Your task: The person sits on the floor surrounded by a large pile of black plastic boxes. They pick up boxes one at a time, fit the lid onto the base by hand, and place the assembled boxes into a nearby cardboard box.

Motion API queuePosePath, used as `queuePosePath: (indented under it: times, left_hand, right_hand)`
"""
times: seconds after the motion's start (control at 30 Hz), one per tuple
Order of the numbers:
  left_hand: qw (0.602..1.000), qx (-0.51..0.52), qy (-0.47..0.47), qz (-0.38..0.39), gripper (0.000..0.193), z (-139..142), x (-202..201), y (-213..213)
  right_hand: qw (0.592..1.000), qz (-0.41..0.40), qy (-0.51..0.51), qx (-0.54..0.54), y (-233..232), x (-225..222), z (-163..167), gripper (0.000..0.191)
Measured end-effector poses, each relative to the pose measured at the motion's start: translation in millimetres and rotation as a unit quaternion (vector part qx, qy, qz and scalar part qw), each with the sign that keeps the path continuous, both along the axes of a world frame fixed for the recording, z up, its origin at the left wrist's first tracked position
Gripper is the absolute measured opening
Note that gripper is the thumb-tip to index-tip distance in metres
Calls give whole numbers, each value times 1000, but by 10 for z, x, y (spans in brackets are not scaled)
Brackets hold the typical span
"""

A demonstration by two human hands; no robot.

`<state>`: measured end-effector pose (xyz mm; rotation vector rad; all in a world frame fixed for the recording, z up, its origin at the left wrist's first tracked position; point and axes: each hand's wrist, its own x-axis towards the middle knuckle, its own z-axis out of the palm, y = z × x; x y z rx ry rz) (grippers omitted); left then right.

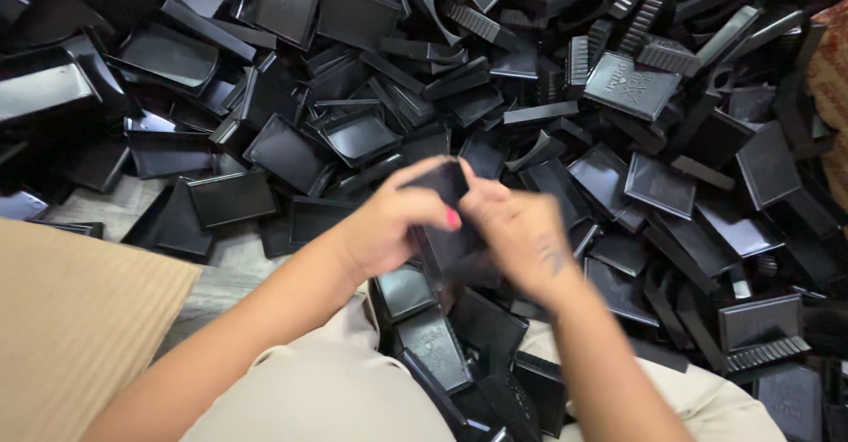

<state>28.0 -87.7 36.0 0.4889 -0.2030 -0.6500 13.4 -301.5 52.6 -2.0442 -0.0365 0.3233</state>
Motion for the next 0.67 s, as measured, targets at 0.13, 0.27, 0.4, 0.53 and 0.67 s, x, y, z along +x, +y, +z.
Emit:
queuePosePath:
  times: [0.13,0.27,0.4,0.53,0.67]
  left_hand:
    - [973,89,174,122,42,-85,117,-13]
    - [963,99,246,48,76,-220,101,-94]
    - [950,212,228,21,96,-324,111,-115]
    - [947,225,231,19,94,-374,113,-149]
    - [945,211,250,12,74,-413,175,96]
  right_hand:
    - [857,0,-279,-433,-537,724,347,24]
    - [787,167,-339,-488,-786,1021,220,54]
    - [793,103,-360,-481,-972,970,219,31]
    - [818,-65,-397,-410,-791,428,249,22]
    - [848,-77,-476,-218,64,-270,164,26]
